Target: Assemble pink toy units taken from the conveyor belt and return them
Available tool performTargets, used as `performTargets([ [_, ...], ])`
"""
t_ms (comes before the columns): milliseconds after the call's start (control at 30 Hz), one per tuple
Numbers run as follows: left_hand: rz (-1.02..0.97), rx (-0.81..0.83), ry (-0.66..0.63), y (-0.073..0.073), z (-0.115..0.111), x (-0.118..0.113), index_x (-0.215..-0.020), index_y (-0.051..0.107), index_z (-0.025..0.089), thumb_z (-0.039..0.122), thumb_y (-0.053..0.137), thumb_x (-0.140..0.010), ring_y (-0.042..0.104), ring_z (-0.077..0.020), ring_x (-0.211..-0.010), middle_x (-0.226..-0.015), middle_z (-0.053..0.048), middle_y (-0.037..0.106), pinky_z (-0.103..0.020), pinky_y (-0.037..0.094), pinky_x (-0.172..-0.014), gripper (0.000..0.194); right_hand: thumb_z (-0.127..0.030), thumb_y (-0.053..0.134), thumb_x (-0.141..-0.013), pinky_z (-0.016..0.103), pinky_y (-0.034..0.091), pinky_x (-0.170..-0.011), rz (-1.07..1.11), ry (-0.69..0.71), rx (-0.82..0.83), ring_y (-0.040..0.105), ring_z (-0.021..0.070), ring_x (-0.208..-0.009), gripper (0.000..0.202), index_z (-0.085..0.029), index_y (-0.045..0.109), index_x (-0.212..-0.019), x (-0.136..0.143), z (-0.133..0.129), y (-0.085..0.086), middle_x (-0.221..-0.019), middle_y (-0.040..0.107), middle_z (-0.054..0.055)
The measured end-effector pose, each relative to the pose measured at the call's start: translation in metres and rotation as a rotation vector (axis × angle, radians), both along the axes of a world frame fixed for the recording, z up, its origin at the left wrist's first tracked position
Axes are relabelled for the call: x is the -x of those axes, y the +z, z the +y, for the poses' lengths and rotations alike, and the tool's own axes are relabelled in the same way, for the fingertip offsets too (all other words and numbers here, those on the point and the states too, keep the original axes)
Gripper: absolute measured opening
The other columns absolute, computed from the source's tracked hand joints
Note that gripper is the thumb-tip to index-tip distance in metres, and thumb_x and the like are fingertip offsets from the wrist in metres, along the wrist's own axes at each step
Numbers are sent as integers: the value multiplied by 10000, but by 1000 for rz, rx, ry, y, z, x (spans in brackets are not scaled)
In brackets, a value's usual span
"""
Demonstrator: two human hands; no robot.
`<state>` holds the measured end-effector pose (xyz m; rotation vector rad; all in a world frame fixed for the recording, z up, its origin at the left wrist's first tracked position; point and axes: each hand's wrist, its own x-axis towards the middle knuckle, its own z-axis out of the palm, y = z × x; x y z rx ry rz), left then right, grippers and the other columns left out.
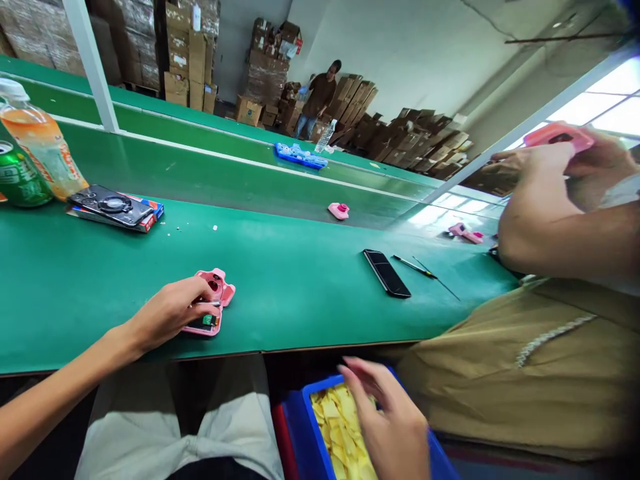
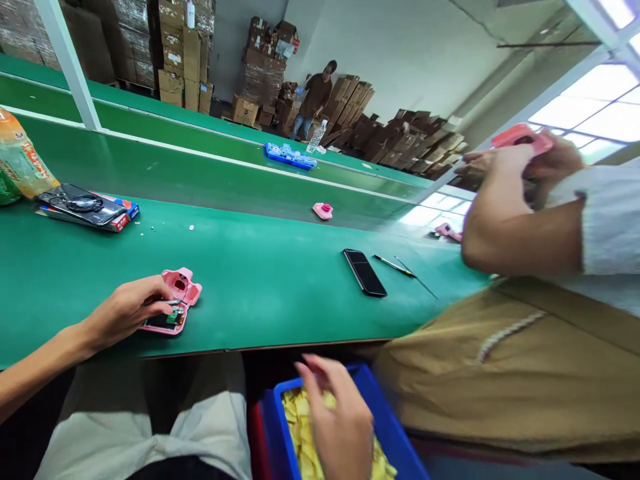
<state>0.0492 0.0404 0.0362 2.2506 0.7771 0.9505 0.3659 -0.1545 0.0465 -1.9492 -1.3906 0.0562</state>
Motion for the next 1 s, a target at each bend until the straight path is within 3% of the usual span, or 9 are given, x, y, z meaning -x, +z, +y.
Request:
performTargets([
  [100,14,-64,-38,-6,-3,-6,-801,639,203,531,445,-1040,545,-147,-646,-726,-10,631,-250,443,-650,450,-342,643,-948,294,572,-880,157,563,-46,710,186,-1037,192,-251,710,-1103,79,81,28,-1181,737,71],
  [133,8,-81,-45,-9,-4,-8,-802,631,201,534,414,-1049,540,-151,-668,-739,-17,626,-253,440,-663,469,-329,635,-956,289,568,-885,237,702,-2,707,177,-1035,189,-240,697,-1110,99,102,33,-1165,740,66],
  [233,-42,-102,-18,-17,-5,-12,-747,565,202,521,338,-1071,504,-153,-686,-725,-12,573,-253,423,-669,508,-340,617,-964,283,566,-821,478,875,180,721,162,-877,144,-208,673,-959,128,141,37,-943,761,30],
  [333,-70,-67,24,-20,-5,-13,-728,536,203,490,327,-1079,494,-159,-708,-728,-13,554,-256,421,-684,499,-309,618,-953,275,533,-737,495,879,293,683,148,-750,166,-199,650,-834,125,153,36,-811,733,0],
  [467,-35,101,-38,-12,-8,-7,-990,656,195,475,359,-1071,602,-195,-912,-976,-69,674,-282,476,-830,417,-224,685,-886,265,495,-719,379,862,323,650,137,-724,122,-199,670,-767,113,162,40,-765,723,-18],
  [600,-44,276,-48,-1,-14,1,-1093,680,207,375,503,-1036,638,-200,-980,-1057,-54,715,-289,491,-885,251,-221,717,-859,265,526,-738,376,892,370,700,151,-755,60,-211,725,-800,111,168,45,-796,759,-16],
  [700,-44,375,-12,4,-20,8,-1135,703,244,362,599,-995,651,-208,-1018,-1113,-38,719,-304,502,-925,211,-204,705,-882,248,549,-749,285,896,281,728,142,-784,69,-242,759,-862,111,163,44,-858,781,-30],
  [833,12,233,181,2,-36,12,-1459,507,308,372,688,-942,590,-265,-1181,-1338,-71,631,-397,519,-1004,552,-198,699,-910,263,603,-814,136,795,33,750,155,-879,135,-274,779,-989,111,141,29,-983,788,-5],
  [1000,64,43,333,-11,-51,-2,-1233,675,233,183,457,-1051,643,-181,-951,-1099,-68,659,-270,565,-799,288,-99,715,-879,236,635,-783,63,629,-112,748,161,-912,240,-251,774,-1055,118,104,-4,-1022,766,30],
])
